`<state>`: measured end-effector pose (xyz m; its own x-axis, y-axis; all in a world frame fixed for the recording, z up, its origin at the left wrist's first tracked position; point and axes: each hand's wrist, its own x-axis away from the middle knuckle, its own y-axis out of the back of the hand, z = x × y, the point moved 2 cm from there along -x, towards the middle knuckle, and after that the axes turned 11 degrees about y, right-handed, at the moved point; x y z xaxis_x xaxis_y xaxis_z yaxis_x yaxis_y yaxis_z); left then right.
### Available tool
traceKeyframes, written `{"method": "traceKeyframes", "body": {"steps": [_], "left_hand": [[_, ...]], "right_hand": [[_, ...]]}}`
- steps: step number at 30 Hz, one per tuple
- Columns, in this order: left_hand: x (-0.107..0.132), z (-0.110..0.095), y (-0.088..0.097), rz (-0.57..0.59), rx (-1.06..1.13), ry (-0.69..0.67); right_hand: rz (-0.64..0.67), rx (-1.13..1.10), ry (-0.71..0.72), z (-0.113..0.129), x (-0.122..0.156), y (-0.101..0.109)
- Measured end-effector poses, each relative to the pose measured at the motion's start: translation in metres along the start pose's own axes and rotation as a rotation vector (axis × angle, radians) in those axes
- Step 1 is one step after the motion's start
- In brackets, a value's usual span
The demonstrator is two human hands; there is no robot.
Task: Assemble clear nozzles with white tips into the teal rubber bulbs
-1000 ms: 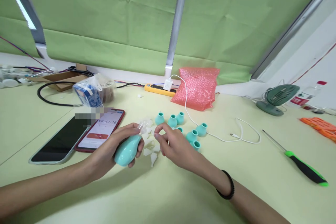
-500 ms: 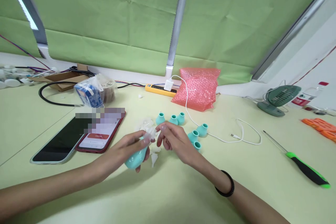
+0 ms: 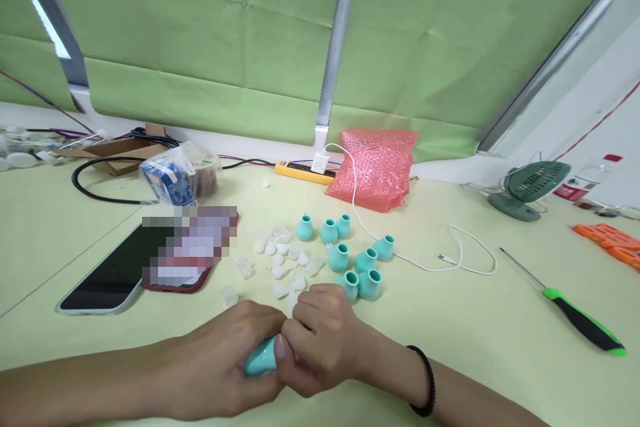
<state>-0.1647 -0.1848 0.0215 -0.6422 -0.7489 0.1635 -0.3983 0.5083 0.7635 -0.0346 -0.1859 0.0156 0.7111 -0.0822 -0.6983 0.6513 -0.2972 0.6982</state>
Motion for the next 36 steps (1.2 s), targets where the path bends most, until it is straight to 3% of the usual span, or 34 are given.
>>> {"method": "traceKeyframes", "body": {"steps": [5, 14, 18, 21, 27, 31, 34, 36], "left_hand": [[0.004, -0.008, 0.005, 0.064, -0.108, -0.136], [0.003, -0.008, 0.015, 0.044, -0.264, -0.304], [0.006, -0.009, 0.009, -0.033, -0.509, -0.435], [0.009, -0.011, 0.011, -0.116, -0.637, -0.479], [-0.004, 0.003, 0.041, -0.369, -0.528, -0.257], [-0.013, 0.020, 0.048, -0.378, -0.495, -0.116], [-0.020, 0.030, 0.047, -0.306, -0.429, -0.041], [-0.024, 0.035, 0.048, -0.309, -0.381, -0.010]], "right_hand": [[0.114, -0.277, -0.144, 0.000, -0.002, -0.001], [0.215, -0.587, -0.360, -0.001, -0.003, 0.004], [0.172, -0.752, -0.580, -0.011, 0.006, 0.002], [0.083, -0.736, -0.707, -0.018, 0.010, 0.006], [-0.075, -0.480, -0.695, -0.045, 0.000, 0.038], [-0.161, -0.275, -0.829, -0.080, 0.007, 0.052], [-0.060, -0.232, -0.825, -0.091, 0.012, 0.046], [0.090, -0.189, -0.744, -0.086, 0.011, 0.037]]}}
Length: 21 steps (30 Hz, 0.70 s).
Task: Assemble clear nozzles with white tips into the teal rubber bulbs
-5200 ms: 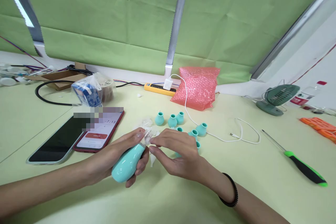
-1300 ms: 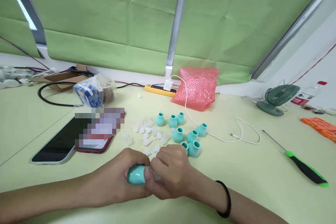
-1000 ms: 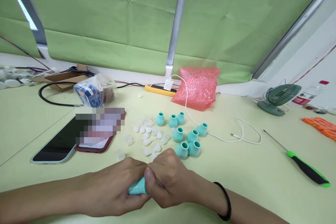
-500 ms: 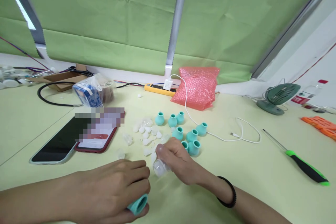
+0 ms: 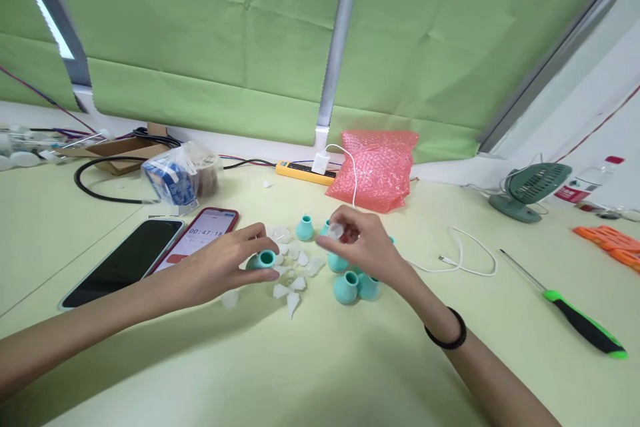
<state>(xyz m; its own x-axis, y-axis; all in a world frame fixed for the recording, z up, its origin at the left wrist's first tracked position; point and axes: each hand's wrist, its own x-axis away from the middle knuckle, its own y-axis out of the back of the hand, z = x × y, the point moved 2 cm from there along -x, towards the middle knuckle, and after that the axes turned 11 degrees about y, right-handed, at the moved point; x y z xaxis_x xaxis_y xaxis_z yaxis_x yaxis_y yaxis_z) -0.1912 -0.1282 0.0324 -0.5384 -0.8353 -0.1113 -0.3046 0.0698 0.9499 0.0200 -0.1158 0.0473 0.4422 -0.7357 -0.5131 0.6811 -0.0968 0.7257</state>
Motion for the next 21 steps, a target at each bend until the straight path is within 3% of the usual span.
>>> {"method": "traceKeyframes", "body": {"steps": [4, 9, 12, 15, 18, 21], "left_hand": [[-0.006, 0.006, 0.001, -0.056, 0.051, 0.022], [-0.009, 0.008, 0.005, -0.044, 0.092, 0.034], [-0.008, 0.007, 0.008, -0.074, 0.182, 0.044], [-0.006, 0.004, 0.008, -0.141, 0.402, 0.069], [-0.002, -0.001, 0.002, -0.173, 0.627, 0.093], [0.001, -0.009, -0.006, -0.116, 0.721, 0.092]], "right_hand": [[0.219, 0.341, 0.140, 0.008, 0.006, -0.021], [0.302, 0.542, 0.155, -0.009, 0.008, -0.033], [0.199, 0.480, 0.188, -0.010, 0.009, -0.032], [0.050, 0.275, 0.226, 0.004, 0.012, -0.033], [0.035, 0.102, 0.222, 0.024, 0.017, -0.039], [0.046, 0.058, 0.250, 0.036, 0.021, -0.045]]}}
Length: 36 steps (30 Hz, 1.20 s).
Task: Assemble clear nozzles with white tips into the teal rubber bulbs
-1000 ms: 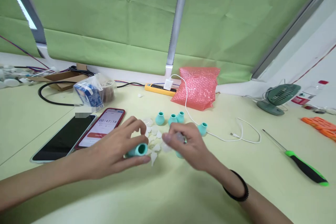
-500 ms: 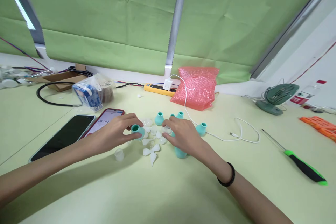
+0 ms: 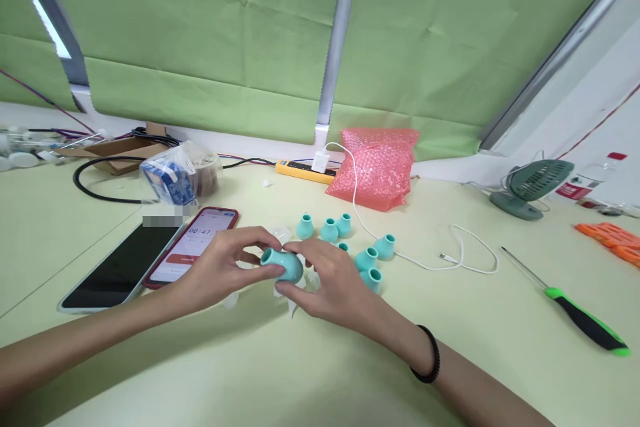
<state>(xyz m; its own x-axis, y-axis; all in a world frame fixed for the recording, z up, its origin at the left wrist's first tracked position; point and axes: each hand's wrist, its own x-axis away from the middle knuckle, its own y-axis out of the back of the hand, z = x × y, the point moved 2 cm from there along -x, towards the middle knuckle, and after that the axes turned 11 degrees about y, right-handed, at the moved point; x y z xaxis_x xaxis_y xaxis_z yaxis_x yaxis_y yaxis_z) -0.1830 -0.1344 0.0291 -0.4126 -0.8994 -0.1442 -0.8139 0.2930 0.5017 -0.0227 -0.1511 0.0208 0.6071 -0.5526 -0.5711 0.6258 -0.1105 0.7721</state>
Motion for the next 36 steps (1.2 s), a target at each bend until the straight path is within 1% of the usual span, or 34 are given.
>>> {"method": "traceKeyframes", "body": {"steps": [2, 4, 6, 8, 10, 11, 12, 15, 17, 19, 22, 24, 27, 28, 30, 31, 33, 34, 36], "left_hand": [[0.002, -0.002, -0.002, 0.023, -0.020, 0.008], [0.004, -0.007, 0.004, 0.018, -0.105, -0.005], [0.006, -0.012, 0.014, 0.035, -0.286, -0.017], [0.008, -0.015, 0.024, 0.118, -0.559, 0.003], [0.010, -0.014, 0.029, 0.222, -0.821, 0.050], [0.011, -0.013, 0.030, 0.260, -0.924, 0.074], [0.012, -0.010, 0.029, 0.293, -1.004, 0.095], [0.013, -0.002, 0.023, 0.365, -1.119, 0.093], [0.014, 0.005, 0.018, 0.386, -1.132, 0.045], [0.014, 0.013, 0.016, 0.372, -1.129, -0.012], [0.014, 0.022, 0.015, 0.338, -1.094, -0.095], [0.012, 0.024, 0.012, 0.337, -1.053, -0.118], [0.006, 0.025, 0.003, 0.326, -0.991, -0.116], [0.005, 0.026, -0.001, 0.308, -0.966, -0.112], [0.005, 0.028, -0.009, 0.251, -0.890, -0.090], [0.006, 0.030, -0.013, 0.221, -0.833, -0.068], [0.012, 0.037, -0.020, 0.156, -0.681, -0.011], [0.016, 0.041, -0.023, 0.120, -0.598, 0.018], [0.026, 0.049, -0.029, 0.051, -0.452, 0.071]], "right_hand": [[-0.023, 0.024, 0.028, 0.000, -0.002, 0.003], [-0.081, 0.092, 0.029, -0.008, -0.004, 0.015], [-0.144, 0.183, -0.048, -0.025, -0.006, 0.033], [-0.158, 0.260, -0.145, -0.048, -0.007, 0.053], [-0.120, 0.284, -0.269, -0.073, -0.004, 0.068], [-0.076, 0.272, -0.333, -0.085, -0.002, 0.074], [-0.003, 0.246, -0.385, -0.096, 0.001, 0.076], [0.200, 0.189, -0.495, -0.118, 0.009, 0.074], [0.287, 0.172, -0.523, -0.127, 0.013, 0.068], [0.324, 0.158, -0.524, -0.134, 0.016, 0.062], [0.341, 0.149, -0.518, -0.143, 0.020, 0.054], [0.339, 0.156, -0.520, -0.147, 0.022, 0.051], [0.313, 0.192, -0.526, -0.143, 0.021, 0.053], [0.293, 0.218, -0.524, -0.136, 0.019, 0.056], [0.229, 0.281, -0.500, -0.115, 0.013, 0.064], [0.156, 0.321, -0.430, -0.100, 0.008, 0.067], [0.001, 0.278, -0.259, -0.066, 0.000, 0.067], [-0.087, 0.256, -0.179, -0.048, -0.002, 0.064], [-0.142, 0.219, -0.019, -0.018, -0.001, 0.046]]}}
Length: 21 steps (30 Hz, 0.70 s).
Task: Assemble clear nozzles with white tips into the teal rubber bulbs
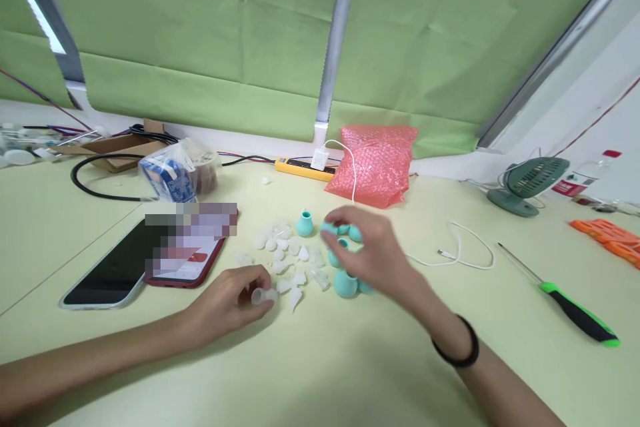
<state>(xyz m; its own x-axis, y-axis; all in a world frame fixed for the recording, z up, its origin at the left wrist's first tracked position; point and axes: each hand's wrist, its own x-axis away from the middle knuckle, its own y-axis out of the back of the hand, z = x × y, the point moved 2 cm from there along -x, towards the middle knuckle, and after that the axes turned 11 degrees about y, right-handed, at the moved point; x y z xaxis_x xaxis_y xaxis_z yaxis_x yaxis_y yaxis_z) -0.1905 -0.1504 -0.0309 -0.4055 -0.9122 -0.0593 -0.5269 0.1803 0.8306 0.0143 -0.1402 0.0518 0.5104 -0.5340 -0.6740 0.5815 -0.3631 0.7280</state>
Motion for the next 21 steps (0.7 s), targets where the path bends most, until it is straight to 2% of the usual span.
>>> {"method": "traceKeyframes", "body": {"steps": [3, 5, 7, 13, 21], "left_hand": [[0.012, 0.004, -0.009, -0.053, 0.139, 0.036], [0.017, 0.002, -0.012, -0.048, 0.181, 0.014], [0.018, 0.000, -0.013, -0.041, 0.189, -0.015], [0.015, 0.001, -0.011, -0.062, 0.162, -0.023], [0.017, 0.004, -0.011, -0.080, 0.094, -0.187]], "right_hand": [[0.187, -0.066, 0.200, 0.032, 0.018, -0.035], [0.293, -0.034, 0.275, 0.038, 0.033, -0.056], [0.285, 0.002, 0.292, 0.034, 0.045, -0.070], [0.201, -0.011, 0.291, 0.024, 0.055, -0.081], [0.399, 0.106, 0.120, 0.025, 0.043, -0.091]]}}
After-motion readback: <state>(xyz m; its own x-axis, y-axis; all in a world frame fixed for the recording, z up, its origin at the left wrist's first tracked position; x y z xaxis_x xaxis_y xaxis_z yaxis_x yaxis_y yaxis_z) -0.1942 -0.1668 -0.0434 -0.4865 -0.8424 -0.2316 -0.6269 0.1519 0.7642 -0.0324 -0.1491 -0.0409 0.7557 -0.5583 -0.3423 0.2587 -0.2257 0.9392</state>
